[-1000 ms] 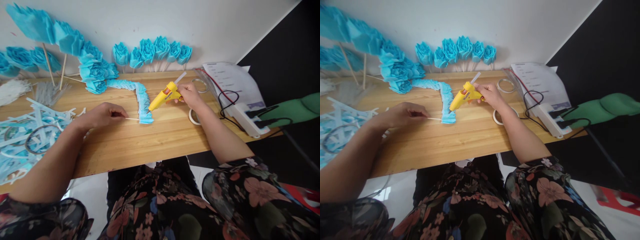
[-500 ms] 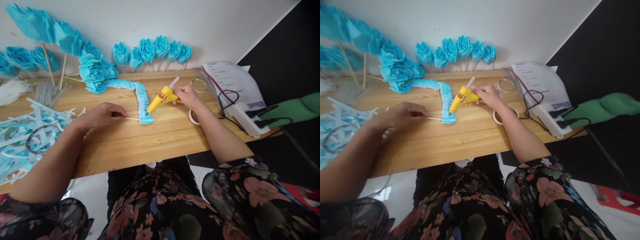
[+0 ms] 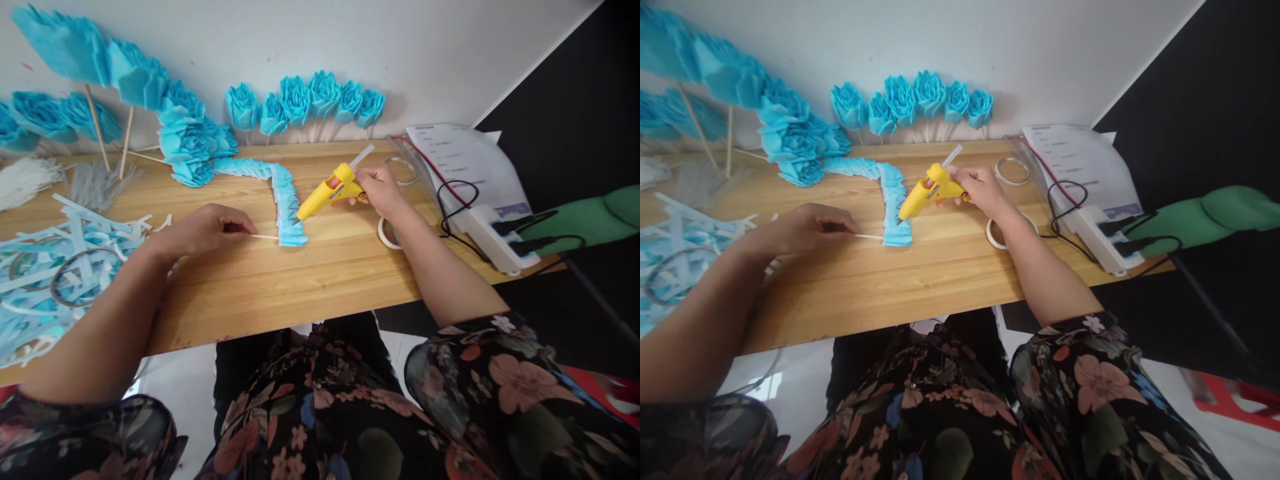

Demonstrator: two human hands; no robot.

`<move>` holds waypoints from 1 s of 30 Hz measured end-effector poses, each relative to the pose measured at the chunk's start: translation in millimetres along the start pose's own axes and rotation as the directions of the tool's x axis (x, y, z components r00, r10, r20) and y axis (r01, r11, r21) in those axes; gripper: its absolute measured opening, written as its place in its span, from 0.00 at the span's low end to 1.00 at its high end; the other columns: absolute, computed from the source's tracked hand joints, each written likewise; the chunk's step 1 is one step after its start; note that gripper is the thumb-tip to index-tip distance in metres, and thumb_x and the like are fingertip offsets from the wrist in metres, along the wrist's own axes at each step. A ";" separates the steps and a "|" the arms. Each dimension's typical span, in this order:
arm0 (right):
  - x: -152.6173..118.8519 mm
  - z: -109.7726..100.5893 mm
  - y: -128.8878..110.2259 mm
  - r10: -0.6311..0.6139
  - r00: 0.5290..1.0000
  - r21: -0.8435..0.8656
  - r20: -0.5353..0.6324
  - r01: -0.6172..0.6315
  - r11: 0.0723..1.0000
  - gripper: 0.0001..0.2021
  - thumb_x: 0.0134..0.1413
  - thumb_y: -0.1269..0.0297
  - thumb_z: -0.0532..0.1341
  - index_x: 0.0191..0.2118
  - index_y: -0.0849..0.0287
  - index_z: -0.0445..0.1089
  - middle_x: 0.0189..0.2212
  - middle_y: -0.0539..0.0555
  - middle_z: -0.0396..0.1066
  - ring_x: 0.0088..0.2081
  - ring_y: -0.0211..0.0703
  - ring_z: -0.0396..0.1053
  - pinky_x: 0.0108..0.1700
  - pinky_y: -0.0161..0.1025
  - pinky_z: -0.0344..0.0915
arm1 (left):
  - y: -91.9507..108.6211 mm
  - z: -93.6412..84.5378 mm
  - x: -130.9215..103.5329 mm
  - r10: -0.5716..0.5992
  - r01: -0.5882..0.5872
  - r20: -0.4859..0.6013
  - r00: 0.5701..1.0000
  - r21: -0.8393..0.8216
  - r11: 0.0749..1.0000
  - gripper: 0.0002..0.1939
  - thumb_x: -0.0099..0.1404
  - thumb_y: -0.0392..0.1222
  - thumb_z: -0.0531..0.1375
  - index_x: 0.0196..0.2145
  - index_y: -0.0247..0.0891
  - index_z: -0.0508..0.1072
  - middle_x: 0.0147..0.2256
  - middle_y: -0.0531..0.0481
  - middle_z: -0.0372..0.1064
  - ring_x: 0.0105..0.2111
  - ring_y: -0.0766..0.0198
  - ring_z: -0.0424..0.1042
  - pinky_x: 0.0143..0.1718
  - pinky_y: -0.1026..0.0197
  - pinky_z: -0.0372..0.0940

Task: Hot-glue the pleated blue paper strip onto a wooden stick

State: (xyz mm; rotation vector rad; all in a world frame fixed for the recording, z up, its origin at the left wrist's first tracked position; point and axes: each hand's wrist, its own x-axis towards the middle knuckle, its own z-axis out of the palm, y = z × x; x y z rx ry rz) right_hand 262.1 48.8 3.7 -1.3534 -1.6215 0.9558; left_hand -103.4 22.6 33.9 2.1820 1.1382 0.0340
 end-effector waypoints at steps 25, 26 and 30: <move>-1.7 2.1 -8.9 0.037 0.998 0.057 -0.057 -0.034 0.998 0.27 0.67 0.40 0.61 0.25 0.57 0.71 0.15 0.49 0.66 0.18 0.32 0.58 0.18 0.32 0.52 | 0.6 0.6 -0.9 0.012 -0.013 -0.023 1.000 -0.039 0.999 0.24 0.65 0.57 0.59 0.44 0.37 0.85 0.39 0.45 0.82 0.38 0.55 0.75 0.41 0.59 0.68; -1.8 2.1 -9.3 0.041 0.998 0.055 -0.057 -0.038 0.998 0.26 0.67 0.41 0.61 0.26 0.57 0.72 0.15 0.49 0.66 0.18 0.33 0.58 0.19 0.32 0.52 | 0.6 0.7 -0.9 0.013 -0.015 -0.026 1.000 -0.042 0.999 0.24 0.65 0.57 0.59 0.44 0.37 0.85 0.39 0.45 0.82 0.38 0.55 0.75 0.41 0.59 0.68; -2.1 2.2 -6.3 0.033 0.999 -0.032 0.014 -0.033 0.999 0.28 0.64 0.39 0.65 0.23 0.58 0.71 0.15 0.49 0.66 0.18 0.32 0.59 0.19 0.33 0.53 | 0.3 0.1 -0.3 0.004 -0.005 -0.009 1.000 -0.032 0.999 0.24 0.64 0.57 0.58 0.44 0.37 0.84 0.39 0.45 0.82 0.37 0.55 0.75 0.40 0.60 0.68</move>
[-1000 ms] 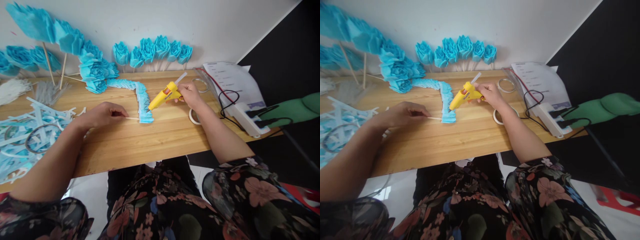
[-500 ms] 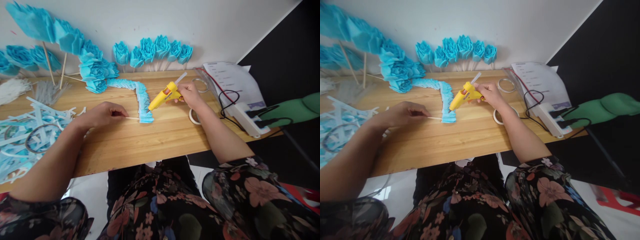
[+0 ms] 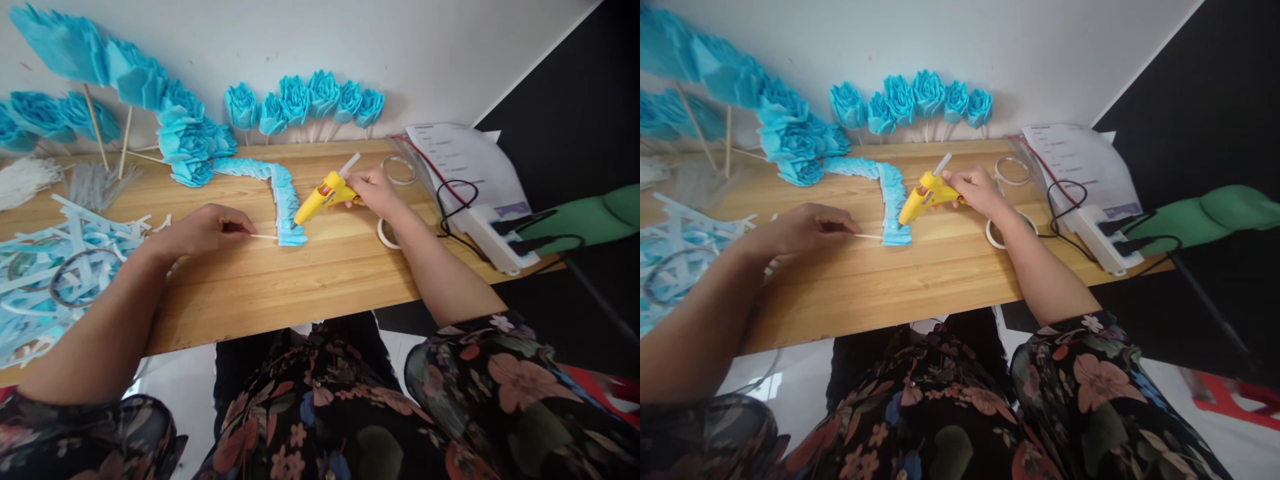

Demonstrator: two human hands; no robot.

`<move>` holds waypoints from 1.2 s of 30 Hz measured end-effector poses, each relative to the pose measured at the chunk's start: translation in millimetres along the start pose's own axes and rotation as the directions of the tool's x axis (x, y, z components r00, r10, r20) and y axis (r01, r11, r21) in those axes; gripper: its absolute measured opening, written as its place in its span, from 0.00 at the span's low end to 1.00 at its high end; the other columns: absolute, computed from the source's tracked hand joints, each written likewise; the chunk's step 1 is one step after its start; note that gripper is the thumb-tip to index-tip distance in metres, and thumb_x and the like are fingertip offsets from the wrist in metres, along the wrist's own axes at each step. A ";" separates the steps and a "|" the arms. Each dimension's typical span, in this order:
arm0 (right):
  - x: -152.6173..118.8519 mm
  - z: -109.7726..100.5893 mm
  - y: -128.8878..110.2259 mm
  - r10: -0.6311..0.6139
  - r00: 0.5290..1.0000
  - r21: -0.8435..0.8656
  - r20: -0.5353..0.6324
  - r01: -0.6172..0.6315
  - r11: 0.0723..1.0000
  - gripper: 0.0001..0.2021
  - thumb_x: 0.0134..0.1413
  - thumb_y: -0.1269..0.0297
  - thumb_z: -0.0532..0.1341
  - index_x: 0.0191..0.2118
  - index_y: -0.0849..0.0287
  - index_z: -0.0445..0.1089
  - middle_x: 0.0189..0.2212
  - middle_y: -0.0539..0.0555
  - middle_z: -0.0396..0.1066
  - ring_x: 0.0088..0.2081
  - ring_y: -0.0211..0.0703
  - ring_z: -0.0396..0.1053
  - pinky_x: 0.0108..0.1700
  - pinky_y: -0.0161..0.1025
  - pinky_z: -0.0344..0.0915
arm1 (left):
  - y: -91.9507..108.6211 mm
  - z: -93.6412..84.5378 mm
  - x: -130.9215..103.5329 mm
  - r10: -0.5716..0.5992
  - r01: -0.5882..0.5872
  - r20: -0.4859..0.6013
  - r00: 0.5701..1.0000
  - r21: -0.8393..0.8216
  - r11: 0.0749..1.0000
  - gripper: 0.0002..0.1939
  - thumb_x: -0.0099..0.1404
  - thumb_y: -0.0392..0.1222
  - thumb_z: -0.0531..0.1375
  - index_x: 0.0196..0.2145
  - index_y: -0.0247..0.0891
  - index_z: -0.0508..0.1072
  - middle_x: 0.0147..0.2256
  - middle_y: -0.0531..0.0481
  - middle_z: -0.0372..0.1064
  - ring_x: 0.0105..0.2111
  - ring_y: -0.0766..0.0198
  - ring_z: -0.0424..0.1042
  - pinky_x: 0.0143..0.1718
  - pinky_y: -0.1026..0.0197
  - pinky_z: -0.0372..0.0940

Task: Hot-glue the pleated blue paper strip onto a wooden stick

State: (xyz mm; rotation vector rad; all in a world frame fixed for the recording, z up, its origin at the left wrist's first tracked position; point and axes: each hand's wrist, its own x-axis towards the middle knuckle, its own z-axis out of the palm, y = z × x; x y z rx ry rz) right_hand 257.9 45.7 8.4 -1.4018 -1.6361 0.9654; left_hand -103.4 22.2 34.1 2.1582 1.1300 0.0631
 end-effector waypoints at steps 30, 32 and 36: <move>0.4 0.6 -1.4 0.017 0.999 0.064 -0.041 -0.014 0.998 0.27 0.64 0.39 0.65 0.25 0.56 0.69 0.16 0.47 0.65 0.17 0.32 0.57 0.19 0.33 0.53 | 0.4 1.2 -1.2 0.010 -0.011 -0.011 1.000 -0.026 1.000 0.24 0.66 0.56 0.58 0.44 0.36 0.84 0.40 0.45 0.82 0.38 0.56 0.75 0.41 0.59 0.68; -0.2 0.9 -2.3 0.028 0.999 0.032 -0.016 -0.027 0.999 0.26 0.62 0.39 0.67 0.25 0.57 0.70 0.15 0.47 0.65 0.18 0.32 0.59 0.19 0.33 0.53 | -0.1 1.0 -1.0 0.007 -0.008 -0.009 1.000 -0.026 1.000 0.23 0.66 0.56 0.58 0.44 0.36 0.84 0.40 0.45 0.82 0.39 0.55 0.75 0.42 0.59 0.68; -0.8 1.1 -2.3 0.030 0.999 -0.006 0.018 -0.029 1.000 0.28 0.61 0.37 0.66 0.25 0.57 0.71 0.15 0.48 0.66 0.19 0.33 0.60 0.20 0.32 0.53 | -1.3 0.3 0.0 -0.001 0.001 0.002 1.000 -0.003 1.000 0.23 0.65 0.58 0.59 0.44 0.39 0.84 0.40 0.45 0.82 0.39 0.54 0.75 0.42 0.59 0.69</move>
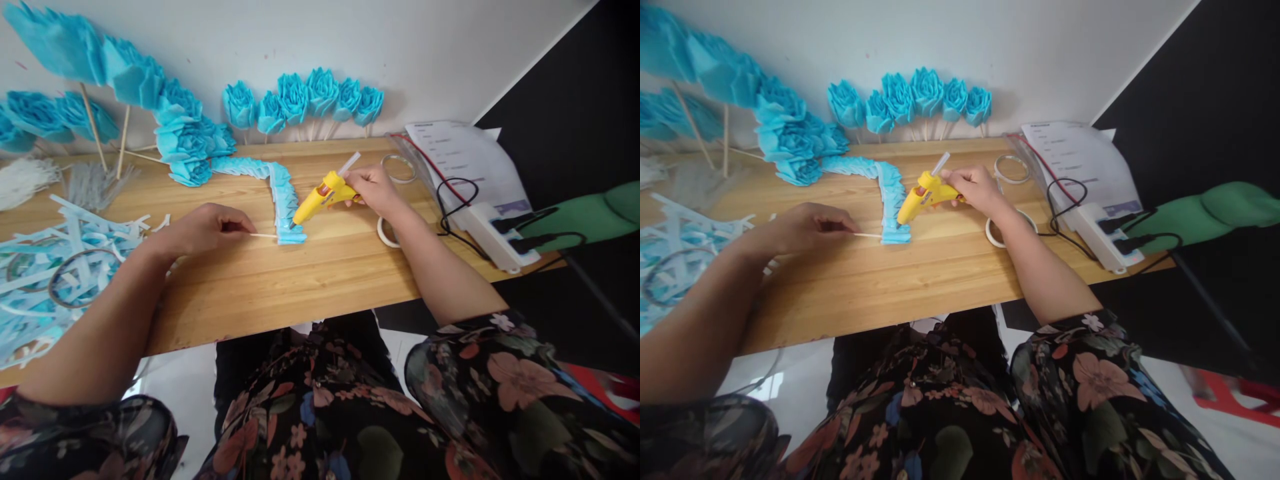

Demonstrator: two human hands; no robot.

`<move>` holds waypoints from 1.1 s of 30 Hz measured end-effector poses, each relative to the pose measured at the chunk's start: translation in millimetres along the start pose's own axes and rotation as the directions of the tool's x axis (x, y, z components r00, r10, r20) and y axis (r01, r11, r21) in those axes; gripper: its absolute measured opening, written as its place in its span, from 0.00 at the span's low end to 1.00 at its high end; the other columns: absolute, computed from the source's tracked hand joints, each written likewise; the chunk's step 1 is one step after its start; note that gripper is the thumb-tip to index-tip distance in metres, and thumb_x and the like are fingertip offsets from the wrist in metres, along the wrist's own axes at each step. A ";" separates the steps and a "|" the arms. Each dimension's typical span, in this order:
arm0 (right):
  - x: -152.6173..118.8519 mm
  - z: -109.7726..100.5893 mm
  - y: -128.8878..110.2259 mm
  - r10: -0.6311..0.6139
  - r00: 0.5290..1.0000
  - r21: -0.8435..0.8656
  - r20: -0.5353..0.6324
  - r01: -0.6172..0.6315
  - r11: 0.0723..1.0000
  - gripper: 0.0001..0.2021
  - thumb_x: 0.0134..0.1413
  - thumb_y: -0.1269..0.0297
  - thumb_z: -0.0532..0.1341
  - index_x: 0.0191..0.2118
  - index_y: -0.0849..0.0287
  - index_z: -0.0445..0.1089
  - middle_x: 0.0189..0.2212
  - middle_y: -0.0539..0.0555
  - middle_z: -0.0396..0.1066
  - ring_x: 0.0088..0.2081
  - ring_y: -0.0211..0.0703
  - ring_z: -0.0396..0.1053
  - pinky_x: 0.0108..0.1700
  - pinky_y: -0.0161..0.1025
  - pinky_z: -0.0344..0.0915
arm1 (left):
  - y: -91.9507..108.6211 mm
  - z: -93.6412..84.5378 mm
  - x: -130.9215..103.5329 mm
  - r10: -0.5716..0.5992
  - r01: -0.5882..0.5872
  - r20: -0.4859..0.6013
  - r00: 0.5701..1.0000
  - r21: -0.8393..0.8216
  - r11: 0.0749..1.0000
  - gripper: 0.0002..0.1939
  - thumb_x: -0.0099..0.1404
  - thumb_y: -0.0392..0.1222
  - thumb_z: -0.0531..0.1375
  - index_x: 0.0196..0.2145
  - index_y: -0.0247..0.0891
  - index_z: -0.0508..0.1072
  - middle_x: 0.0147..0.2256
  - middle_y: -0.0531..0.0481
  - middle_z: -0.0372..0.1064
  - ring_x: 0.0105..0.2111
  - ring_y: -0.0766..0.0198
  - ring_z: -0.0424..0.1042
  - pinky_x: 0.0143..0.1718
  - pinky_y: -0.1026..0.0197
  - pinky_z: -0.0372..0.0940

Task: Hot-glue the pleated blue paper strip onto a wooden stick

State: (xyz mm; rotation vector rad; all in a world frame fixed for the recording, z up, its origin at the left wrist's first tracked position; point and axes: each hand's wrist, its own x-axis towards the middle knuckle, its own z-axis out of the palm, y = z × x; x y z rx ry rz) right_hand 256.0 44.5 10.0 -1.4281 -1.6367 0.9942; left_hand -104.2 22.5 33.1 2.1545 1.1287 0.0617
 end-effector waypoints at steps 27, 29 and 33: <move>1.8 0.2 2.2 -0.019 0.997 0.070 -0.071 0.024 0.997 0.27 0.63 0.38 0.65 0.25 0.56 0.69 0.16 0.47 0.65 0.18 0.32 0.58 0.19 0.33 0.53 | -0.8 1.0 0.0 -0.019 0.019 -0.002 1.000 0.019 1.000 0.25 0.64 0.60 0.58 0.45 0.39 0.84 0.41 0.45 0.82 0.39 0.55 0.76 0.41 0.61 0.67; 1.8 0.3 2.0 -0.024 0.997 0.063 -0.070 0.028 0.998 0.28 0.63 0.37 0.65 0.24 0.56 0.69 0.16 0.47 0.65 0.17 0.32 0.58 0.19 0.33 0.52 | -0.8 0.9 0.1 -0.019 0.019 -0.002 1.000 0.016 1.000 0.25 0.64 0.59 0.58 0.45 0.39 0.84 0.41 0.45 0.82 0.39 0.54 0.76 0.41 0.61 0.68; 1.2 0.7 2.6 -0.010 1.000 -0.005 -0.018 0.010 1.000 0.30 0.60 0.34 0.66 0.23 0.57 0.69 0.15 0.48 0.66 0.18 0.32 0.60 0.19 0.32 0.52 | -0.1 0.2 0.5 -0.020 0.020 -0.001 1.000 0.015 1.000 0.25 0.64 0.59 0.58 0.45 0.39 0.84 0.40 0.45 0.82 0.39 0.54 0.77 0.41 0.61 0.68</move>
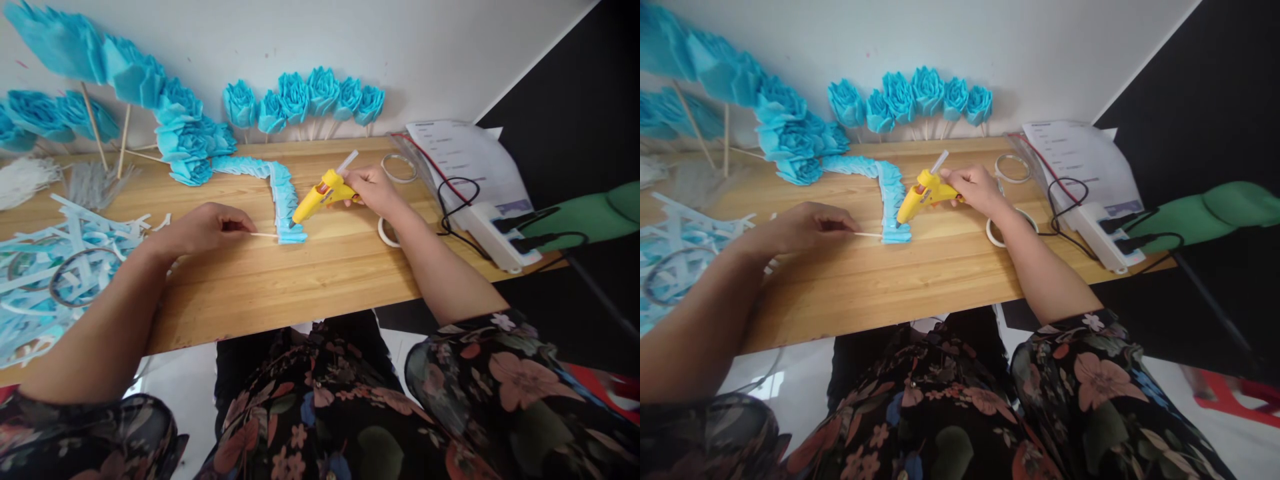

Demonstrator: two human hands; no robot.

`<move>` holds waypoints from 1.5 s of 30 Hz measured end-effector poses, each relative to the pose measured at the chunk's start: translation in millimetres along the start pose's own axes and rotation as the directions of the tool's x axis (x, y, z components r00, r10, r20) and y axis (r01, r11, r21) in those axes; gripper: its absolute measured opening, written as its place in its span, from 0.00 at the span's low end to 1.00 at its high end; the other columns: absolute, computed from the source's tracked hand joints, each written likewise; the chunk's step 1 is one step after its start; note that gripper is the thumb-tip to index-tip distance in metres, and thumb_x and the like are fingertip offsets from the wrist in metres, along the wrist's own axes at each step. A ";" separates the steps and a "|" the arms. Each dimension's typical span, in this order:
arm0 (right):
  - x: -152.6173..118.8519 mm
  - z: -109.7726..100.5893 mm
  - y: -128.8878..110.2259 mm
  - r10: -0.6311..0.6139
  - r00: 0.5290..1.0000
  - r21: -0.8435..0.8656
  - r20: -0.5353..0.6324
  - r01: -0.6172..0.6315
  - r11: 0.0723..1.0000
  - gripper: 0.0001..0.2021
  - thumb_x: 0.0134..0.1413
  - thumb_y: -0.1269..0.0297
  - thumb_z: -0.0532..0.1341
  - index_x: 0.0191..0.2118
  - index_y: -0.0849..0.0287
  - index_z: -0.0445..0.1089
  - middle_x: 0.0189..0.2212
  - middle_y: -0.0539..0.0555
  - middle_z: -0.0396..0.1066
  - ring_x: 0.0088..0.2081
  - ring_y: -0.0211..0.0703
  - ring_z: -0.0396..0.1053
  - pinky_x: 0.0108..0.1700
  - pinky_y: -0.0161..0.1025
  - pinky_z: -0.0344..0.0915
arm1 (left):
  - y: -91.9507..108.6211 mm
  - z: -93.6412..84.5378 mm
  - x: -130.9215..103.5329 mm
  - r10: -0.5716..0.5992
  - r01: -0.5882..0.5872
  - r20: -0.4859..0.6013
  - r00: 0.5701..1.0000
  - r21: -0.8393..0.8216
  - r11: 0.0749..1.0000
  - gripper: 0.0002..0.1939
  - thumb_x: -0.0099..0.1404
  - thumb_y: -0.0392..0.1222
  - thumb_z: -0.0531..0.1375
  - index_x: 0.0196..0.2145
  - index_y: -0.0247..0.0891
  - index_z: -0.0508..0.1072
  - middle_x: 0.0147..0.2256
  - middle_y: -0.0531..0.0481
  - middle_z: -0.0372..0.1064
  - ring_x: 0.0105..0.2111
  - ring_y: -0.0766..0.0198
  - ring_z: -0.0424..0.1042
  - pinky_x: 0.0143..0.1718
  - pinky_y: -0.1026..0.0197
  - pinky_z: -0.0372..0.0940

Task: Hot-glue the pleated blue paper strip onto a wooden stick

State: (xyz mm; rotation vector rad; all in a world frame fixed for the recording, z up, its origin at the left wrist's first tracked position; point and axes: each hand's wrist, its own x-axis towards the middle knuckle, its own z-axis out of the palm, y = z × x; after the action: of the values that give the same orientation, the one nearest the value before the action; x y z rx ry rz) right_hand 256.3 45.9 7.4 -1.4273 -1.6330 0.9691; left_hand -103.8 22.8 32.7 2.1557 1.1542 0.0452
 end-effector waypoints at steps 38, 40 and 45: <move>1.6 -1.8 3.7 -0.041 0.999 0.063 -0.025 0.043 0.997 0.31 0.62 0.33 0.64 0.24 0.58 0.70 0.16 0.49 0.67 0.18 0.31 0.60 0.19 0.32 0.52 | -2.7 0.9 0.4 0.004 -0.004 0.012 1.000 0.036 0.999 0.26 0.66 0.58 0.56 0.47 0.38 0.84 0.42 0.45 0.82 0.40 0.55 0.76 0.42 0.61 0.68; 2.2 -1.5 4.0 -0.042 0.998 0.075 -0.048 0.045 0.996 0.31 0.63 0.33 0.64 0.23 0.57 0.69 0.16 0.48 0.66 0.18 0.32 0.59 0.19 0.32 0.52 | -2.2 0.9 0.4 0.008 -0.008 0.010 1.000 0.038 0.999 0.25 0.66 0.57 0.56 0.47 0.38 0.84 0.42 0.45 0.82 0.40 0.55 0.76 0.42 0.60 0.68; 0.4 -0.8 1.8 -0.011 1.000 0.015 0.005 0.010 1.000 0.27 0.63 0.39 0.66 0.24 0.58 0.71 0.15 0.49 0.67 0.19 0.32 0.60 0.19 0.32 0.53 | -1.7 0.8 0.3 0.007 -0.007 0.005 1.000 0.032 0.999 0.25 0.65 0.57 0.57 0.46 0.39 0.84 0.42 0.45 0.82 0.40 0.56 0.76 0.41 0.61 0.67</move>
State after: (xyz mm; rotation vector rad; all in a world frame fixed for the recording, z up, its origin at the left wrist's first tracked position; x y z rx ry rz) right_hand 257.8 46.5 6.2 -1.4057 -1.6316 0.9779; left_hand -104.6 23.2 31.0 2.1870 1.1524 0.0243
